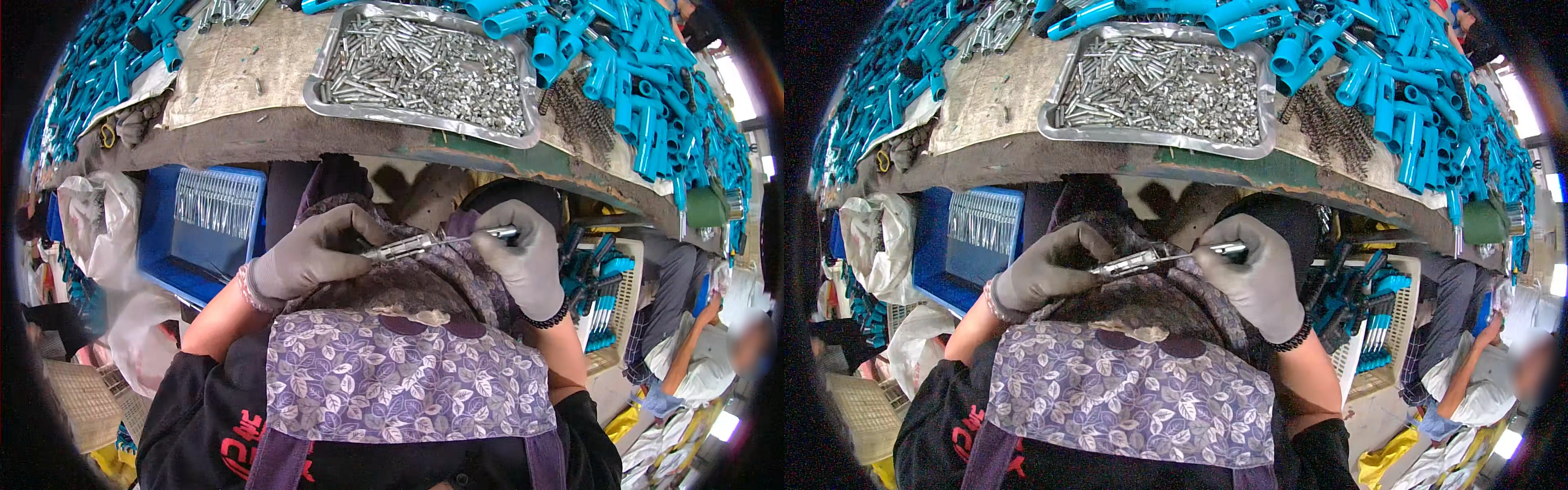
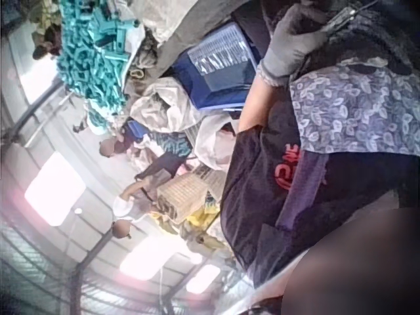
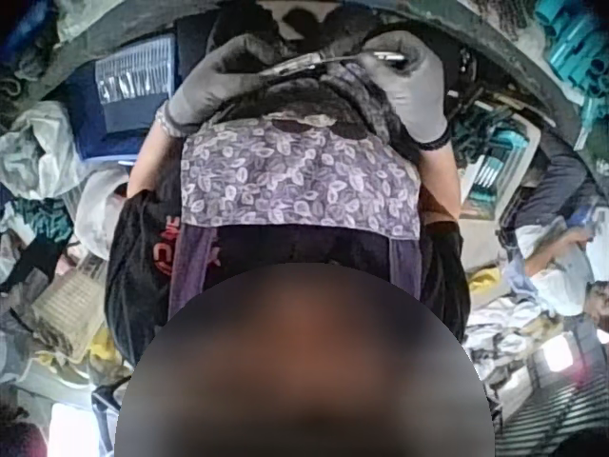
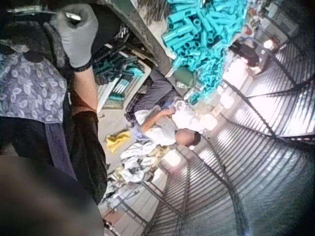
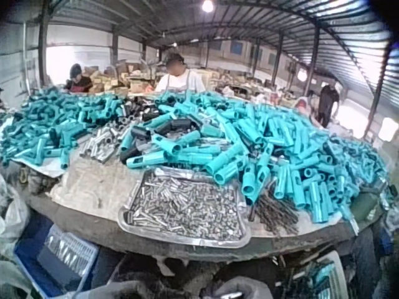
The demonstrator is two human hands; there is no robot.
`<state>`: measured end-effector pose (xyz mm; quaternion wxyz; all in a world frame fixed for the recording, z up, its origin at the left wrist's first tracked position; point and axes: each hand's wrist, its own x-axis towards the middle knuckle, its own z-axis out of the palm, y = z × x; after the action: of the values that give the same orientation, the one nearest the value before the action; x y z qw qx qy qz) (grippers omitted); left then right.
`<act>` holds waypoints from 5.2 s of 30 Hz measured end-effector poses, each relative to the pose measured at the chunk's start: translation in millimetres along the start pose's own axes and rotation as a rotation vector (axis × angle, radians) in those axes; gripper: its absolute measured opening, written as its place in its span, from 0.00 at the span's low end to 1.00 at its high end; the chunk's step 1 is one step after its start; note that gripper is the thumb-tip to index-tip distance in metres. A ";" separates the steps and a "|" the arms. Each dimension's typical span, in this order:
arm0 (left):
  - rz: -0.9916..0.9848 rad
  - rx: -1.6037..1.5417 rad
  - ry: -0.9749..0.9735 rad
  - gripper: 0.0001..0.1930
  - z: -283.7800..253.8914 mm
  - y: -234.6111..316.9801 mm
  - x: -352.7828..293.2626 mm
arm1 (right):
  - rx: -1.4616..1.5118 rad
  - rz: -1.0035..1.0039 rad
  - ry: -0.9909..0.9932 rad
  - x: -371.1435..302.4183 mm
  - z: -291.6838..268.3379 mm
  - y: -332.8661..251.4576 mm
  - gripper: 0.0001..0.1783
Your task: The person assembles hardware components by hand, inserting metal pins and springs into blue plastic housings.
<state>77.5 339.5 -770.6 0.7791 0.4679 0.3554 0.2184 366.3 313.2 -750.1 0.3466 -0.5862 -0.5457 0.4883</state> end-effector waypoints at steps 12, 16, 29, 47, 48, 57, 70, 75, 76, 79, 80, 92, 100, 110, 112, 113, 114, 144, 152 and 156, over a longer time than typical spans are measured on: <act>0.012 -0.054 0.057 0.10 -2.6 -17.8 -1.5 | 0.106 -0.010 -0.246 24.0 22.2 5.2 0.07; 0.000 -0.050 0.065 0.09 -3.6 -19.4 -0.3 | 0.177 -0.109 -0.317 24.5 29.5 12.8 0.07; 0.151 0.045 0.082 0.09 -7.5 -8.7 4.6 | 0.290 -0.033 -0.121 15.9 37.4 5.4 0.09; 0.054 -0.164 0.091 0.07 -20.4 -12.7 -23.6 | -0.894 -0.540 0.265 251.4 21.2 -154.0 0.31; 0.061 -0.161 0.097 0.07 -20.0 -12.0 -24.8 | -1.058 -0.496 0.273 261.2 30.9 -158.3 0.33; 0.002 -0.116 0.093 0.08 -17.9 -8.8 -27.2 | -1.253 -0.336 0.031 345.4 62.2 -184.6 0.31; 0.156 -0.139 0.147 0.06 -42.3 -16.5 -35.5 | -0.194 -0.471 -0.185 64.4 -14.9 -127.5 0.12; -0.027 -0.189 0.036 0.04 -44.1 -12.2 -24.1 | 0.124 -0.088 -0.042 21.9 -9.5 -26.5 0.11; -0.056 -0.200 0.016 0.03 -42.8 -13.9 -21.8 | 0.214 -0.080 -0.043 20.9 -9.3 -14.3 0.11; -0.170 -0.237 -0.022 0.03 -35.1 -4.3 -15.0 | 0.293 -0.090 -0.145 22.4 -3.2 7.0 0.12; -0.243 -0.265 -0.029 0.04 -32.0 1.8 -14.1 | 0.337 -0.063 -0.211 22.9 -4.3 10.8 0.12; 0.130 0.275 0.146 0.16 -18.1 -20.0 -3.4 | -0.012 -0.404 -0.376 27.3 32.3 15.1 0.12; 0.080 0.459 0.160 0.19 -17.8 -2.5 -2.7 | 0.104 -0.205 -0.306 18.5 56.6 20.5 0.11; -0.037 0.102 -0.190 0.30 -26.9 -11.5 -7.3 | 0.001 -0.452 -0.307 29.5 86.0 19.1 0.10; -0.095 0.078 -0.106 0.31 -28.9 -11.0 -17.5 | -0.239 -0.428 -0.425 40.6 81.5 -15.0 0.11; -0.094 0.072 -0.094 0.31 -30.5 -12.7 -19.3 | -0.439 -0.736 -0.344 52.8 80.4 -29.7 0.13; -0.081 0.002 -0.022 0.31 -31.8 -13.8 -19.6 | -0.565 -0.854 -0.287 66.9 76.2 -52.7 0.16; -0.023 -0.065 0.173 0.22 -28.8 -16.0 -26.6 | -0.630 -0.845 -0.129 60.2 95.4 -49.6 0.09; -0.108 -0.375 0.043 0.27 -30.2 -30.1 -28.0 | -0.916 -1.201 -0.464 61.8 93.1 -68.2 0.08; -0.020 -0.455 -0.019 0.35 -29.9 -35.5 -33.3 | -0.821 -1.076 -0.456 53.2 81.9 -58.4 0.09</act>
<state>33.4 317.6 -799.6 0.8700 0.2788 0.2942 0.2806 266.9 364.4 -728.7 0.1680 -0.2020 -0.9580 0.1150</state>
